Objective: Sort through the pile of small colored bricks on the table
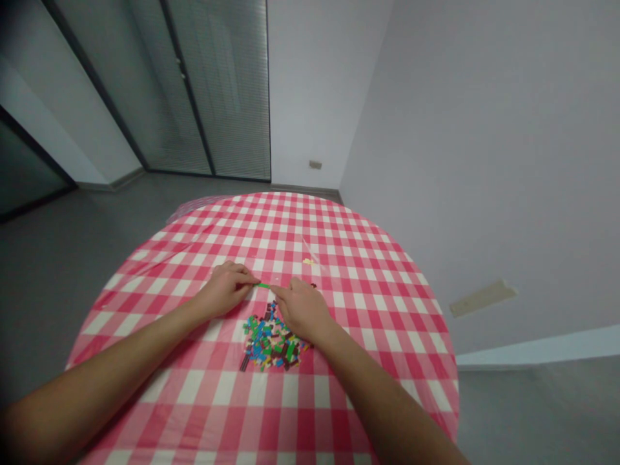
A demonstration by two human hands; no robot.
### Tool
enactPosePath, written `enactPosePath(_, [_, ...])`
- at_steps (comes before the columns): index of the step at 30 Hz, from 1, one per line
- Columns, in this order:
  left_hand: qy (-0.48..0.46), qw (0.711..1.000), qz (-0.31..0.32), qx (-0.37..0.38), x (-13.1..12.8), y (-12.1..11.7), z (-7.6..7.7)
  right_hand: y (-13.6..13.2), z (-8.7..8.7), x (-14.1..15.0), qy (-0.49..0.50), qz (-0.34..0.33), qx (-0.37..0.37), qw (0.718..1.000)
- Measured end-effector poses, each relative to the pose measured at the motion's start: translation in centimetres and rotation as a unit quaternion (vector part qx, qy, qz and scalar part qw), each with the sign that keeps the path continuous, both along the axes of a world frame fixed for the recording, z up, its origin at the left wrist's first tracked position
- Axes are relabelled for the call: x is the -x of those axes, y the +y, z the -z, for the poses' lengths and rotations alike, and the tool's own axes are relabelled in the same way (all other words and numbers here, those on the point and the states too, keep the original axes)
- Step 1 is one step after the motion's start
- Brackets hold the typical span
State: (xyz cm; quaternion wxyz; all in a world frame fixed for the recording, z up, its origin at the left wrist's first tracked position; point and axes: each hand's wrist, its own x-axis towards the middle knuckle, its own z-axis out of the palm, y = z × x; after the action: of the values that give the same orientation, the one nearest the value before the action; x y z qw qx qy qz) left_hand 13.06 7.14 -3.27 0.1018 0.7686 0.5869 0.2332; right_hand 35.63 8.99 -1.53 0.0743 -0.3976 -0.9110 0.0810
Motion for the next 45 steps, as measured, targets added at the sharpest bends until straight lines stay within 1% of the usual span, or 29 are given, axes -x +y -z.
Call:
enactPosePath(7, [-0.029,1.000,0.011,-0.003,-0.1,0.0,0.2,0.0,0.1,0.1,-0.023,-0.005,-0.020,1.000])
enactPosePath(16, [-0.015,1.000,0.010,-0.014,-0.2,-0.2,0.0,0.0,-0.2,0.4,-0.054,-0.005,-0.012,0.998])
enactPosePath(18, [-0.017,1.000,0.010,-0.016,-0.2,-0.2,0.0,0.0,-0.3,0.3,-0.047,-0.006,-0.001,0.999])
enactPosePath(21, [-0.027,0.999,0.014,-0.020,-0.2,-0.2,-0.2,0.3,-0.4,-0.1,0.001,0.001,0.019,1.000])
enactPosePath(24, [-0.035,0.998,0.054,-0.014,-0.1,-0.5,-0.9,0.6,-0.5,-0.8,0.063,0.011,0.025,0.998])
enactPosePath(26, [-0.035,0.994,0.106,-0.001,0.0,-0.8,-1.5,0.9,-0.6,-1.5,0.084,0.012,0.016,0.996])
enactPosePath(29, [-0.032,0.980,0.193,0.036,0.3,-1.3,-2.4,1.2,-0.8,-2.2,0.097,0.013,-0.004,0.995])
enactPosePath(32, [-0.037,0.966,0.248,0.064,0.6,-1.6,-2.8,1.4,-1.0,-2.8,0.111,0.017,-0.014,0.994])
enactPosePath(37, [-0.036,0.955,0.285,0.077,0.6,-1.6,-2.5,1.6,-0.9,-3.2,0.145,0.020,-0.011,0.989])
enactPosePath(45, [-0.027,0.952,0.291,0.092,0.4,-1.8,-2.9,1.6,-1.0,-3.1,0.149,0.014,-0.010,0.989])
